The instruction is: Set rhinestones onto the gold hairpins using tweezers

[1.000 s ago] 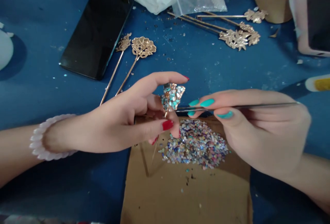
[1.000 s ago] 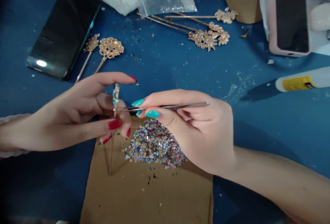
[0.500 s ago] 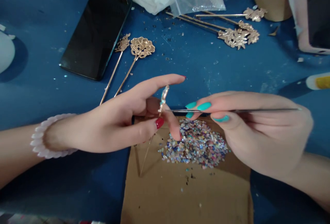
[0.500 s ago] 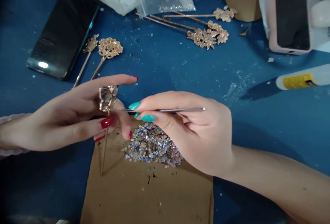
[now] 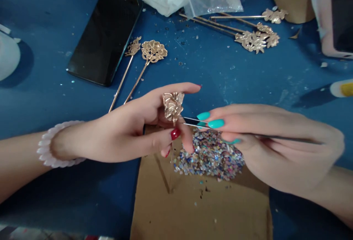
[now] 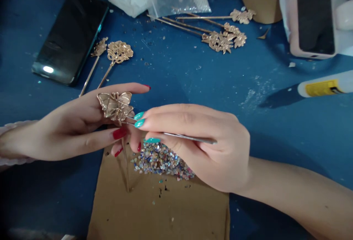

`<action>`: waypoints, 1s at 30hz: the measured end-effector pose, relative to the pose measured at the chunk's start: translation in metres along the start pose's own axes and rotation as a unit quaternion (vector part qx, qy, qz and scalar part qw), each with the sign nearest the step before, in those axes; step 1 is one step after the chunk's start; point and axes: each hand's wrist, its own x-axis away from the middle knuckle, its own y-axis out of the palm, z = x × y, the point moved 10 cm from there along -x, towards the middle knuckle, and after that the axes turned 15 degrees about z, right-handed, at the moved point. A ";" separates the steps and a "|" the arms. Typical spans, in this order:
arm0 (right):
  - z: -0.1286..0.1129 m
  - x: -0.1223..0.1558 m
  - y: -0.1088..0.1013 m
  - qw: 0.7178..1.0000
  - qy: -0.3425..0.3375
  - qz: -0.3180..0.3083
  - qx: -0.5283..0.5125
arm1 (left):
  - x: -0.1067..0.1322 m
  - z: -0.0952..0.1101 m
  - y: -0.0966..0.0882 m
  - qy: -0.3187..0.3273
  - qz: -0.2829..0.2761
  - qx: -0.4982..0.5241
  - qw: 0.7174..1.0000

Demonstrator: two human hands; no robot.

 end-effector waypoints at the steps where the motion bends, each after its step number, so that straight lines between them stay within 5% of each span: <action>1: 0.000 0.000 -0.001 1.000 -0.002 0.000 0.004 | -0.001 0.001 -0.001 0.005 0.003 -0.007 1.000; 10: -0.008 0.005 -0.002 0.997 -0.059 -0.022 0.039 | -0.005 0.009 -0.002 0.035 0.013 -0.060 0.997; 15: -0.002 0.004 0.001 0.998 -0.020 -0.039 0.047 | -0.005 0.010 0.000 0.044 0.006 -0.064 0.997; 30: -0.011 -0.001 -0.003 0.998 -0.052 0.009 0.034 | 0.000 0.008 0.005 0.062 -0.013 -0.092 0.994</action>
